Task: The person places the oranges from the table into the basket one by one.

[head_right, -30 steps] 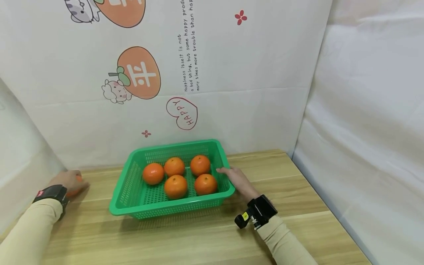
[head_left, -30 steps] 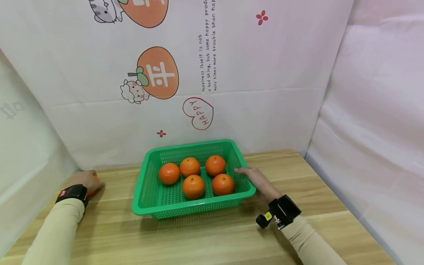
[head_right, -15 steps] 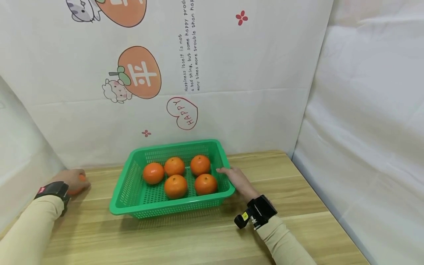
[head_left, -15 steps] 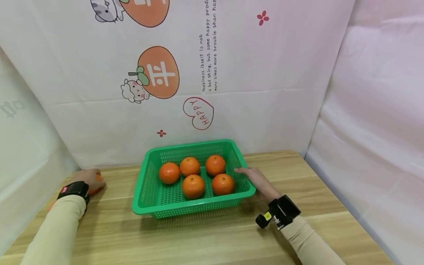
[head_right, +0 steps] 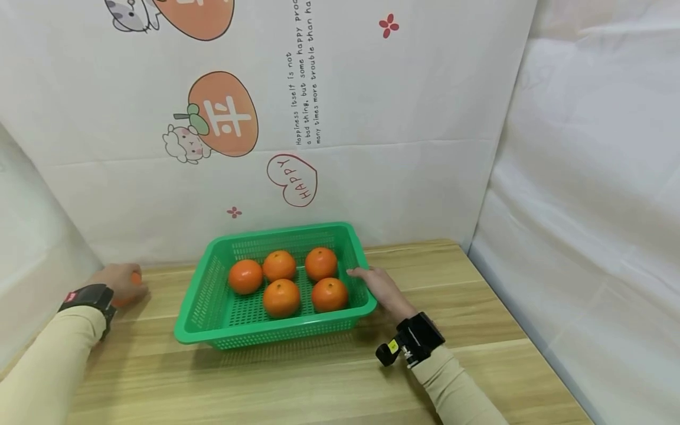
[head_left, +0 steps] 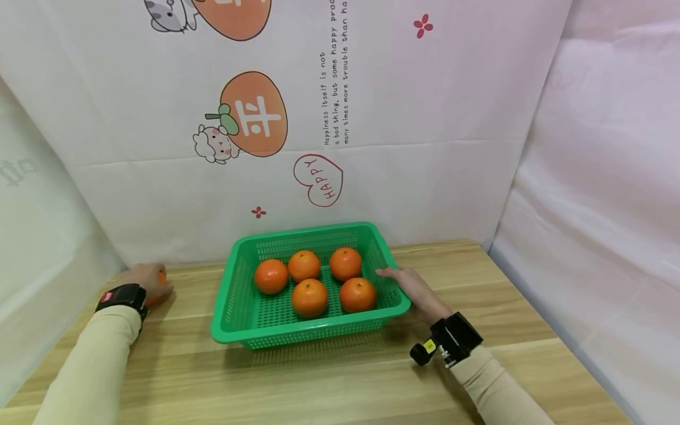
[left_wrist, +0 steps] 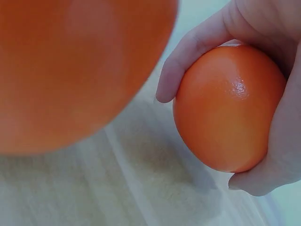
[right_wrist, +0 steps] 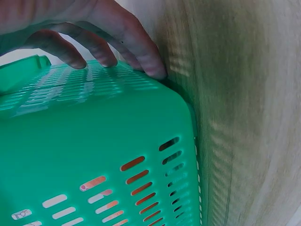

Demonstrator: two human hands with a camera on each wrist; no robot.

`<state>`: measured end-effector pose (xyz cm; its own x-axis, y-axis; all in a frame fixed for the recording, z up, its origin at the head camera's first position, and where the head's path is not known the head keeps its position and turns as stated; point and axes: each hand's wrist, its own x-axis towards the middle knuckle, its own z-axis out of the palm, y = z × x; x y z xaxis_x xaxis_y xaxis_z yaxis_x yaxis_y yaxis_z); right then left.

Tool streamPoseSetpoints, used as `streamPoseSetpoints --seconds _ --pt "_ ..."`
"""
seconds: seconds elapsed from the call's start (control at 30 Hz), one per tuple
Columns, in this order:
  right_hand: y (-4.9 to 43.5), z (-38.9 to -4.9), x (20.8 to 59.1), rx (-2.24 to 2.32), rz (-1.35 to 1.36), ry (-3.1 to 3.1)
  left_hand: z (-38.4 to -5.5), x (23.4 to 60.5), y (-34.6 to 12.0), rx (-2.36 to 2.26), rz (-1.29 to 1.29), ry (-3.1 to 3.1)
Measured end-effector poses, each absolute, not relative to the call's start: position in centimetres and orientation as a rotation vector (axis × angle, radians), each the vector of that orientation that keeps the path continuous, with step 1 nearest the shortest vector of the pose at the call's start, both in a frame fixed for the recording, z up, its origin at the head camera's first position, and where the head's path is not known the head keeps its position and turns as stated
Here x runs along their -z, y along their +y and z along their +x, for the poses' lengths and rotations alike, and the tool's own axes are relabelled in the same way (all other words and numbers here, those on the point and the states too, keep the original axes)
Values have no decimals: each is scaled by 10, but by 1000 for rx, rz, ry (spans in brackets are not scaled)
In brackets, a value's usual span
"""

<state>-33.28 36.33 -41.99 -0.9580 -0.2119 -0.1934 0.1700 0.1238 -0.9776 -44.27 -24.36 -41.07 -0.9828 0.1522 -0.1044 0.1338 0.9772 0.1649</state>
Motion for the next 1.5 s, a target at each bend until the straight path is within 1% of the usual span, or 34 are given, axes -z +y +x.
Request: streamPoseSetpoints --seconds 0.13,0.33,0.47,0.9,1.2,1.33,1.5 --pt "363 -333 419 1896 -26 2152 -446 402 -240 -254 277 3041" --pt "360 -332 418 1868 -7 2177 -452 384 -229 -256 429 3138" --pt "360 -330 418 1885 1 2162 -447 367 -214 -238 517 3167" --pt "360 -331 420 1884 -1 2164 -395 325 -128 -134 973 3196" --pt "361 -332 420 1878 12 2162 -344 309 -64 -93 1350 3128" --pt "360 -332 420 1882 9 2153 -331 308 -44 -168 1432 3033" --pt "361 -330 419 1898 -7 2135 -329 306 -27 -206 1433 2954"
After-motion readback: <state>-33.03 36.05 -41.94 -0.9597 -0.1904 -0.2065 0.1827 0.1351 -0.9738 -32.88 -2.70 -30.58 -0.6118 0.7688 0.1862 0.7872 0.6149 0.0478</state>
